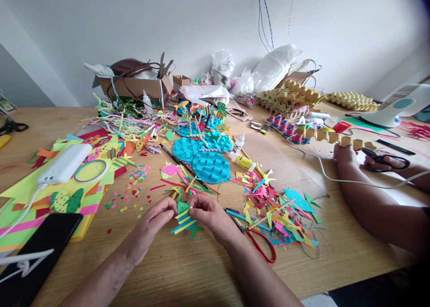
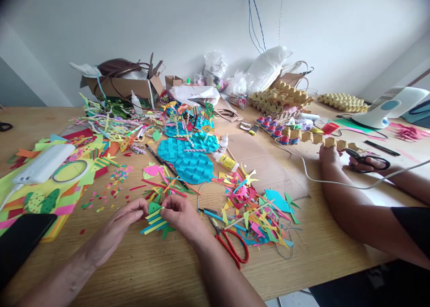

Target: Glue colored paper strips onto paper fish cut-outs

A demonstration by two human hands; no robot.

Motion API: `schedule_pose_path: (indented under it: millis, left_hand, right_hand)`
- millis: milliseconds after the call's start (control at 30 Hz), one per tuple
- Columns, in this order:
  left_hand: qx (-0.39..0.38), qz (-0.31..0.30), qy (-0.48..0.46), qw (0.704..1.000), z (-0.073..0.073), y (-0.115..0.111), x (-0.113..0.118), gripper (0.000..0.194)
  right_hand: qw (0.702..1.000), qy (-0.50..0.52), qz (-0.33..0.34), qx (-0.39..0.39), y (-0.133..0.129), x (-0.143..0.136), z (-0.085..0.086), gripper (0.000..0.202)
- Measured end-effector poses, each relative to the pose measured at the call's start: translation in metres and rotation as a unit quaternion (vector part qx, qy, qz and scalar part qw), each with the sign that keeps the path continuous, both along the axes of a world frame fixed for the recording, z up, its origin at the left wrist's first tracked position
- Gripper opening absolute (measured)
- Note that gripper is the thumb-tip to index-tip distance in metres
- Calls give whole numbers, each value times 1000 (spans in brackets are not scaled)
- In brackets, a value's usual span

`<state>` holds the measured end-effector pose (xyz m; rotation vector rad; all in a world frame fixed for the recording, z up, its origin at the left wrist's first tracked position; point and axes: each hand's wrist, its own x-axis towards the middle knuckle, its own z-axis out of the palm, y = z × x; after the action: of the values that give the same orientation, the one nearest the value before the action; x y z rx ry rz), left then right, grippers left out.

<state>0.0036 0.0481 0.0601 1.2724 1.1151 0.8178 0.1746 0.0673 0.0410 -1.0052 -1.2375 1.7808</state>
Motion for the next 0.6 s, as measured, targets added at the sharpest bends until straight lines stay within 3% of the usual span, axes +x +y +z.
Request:
schedule_pose_path:
  millis: [133, 367, 600]
  left_hand:
    - [5, 11, 9, 1000, -1, -1, -1, 21]
    - [-29, -5, -4, 1000, -19, 8, 5, 23]
    - [-4, -8, 6, 1000, -2, 0, 1, 15]
  right_hand:
    - [1000, 5, -9, 1, 0, 0, 0, 20]
    - [1000, 6, -3, -2, 0, 0, -1, 19]
    - [1000, 14, -18, -12, 1, 0, -2, 18]
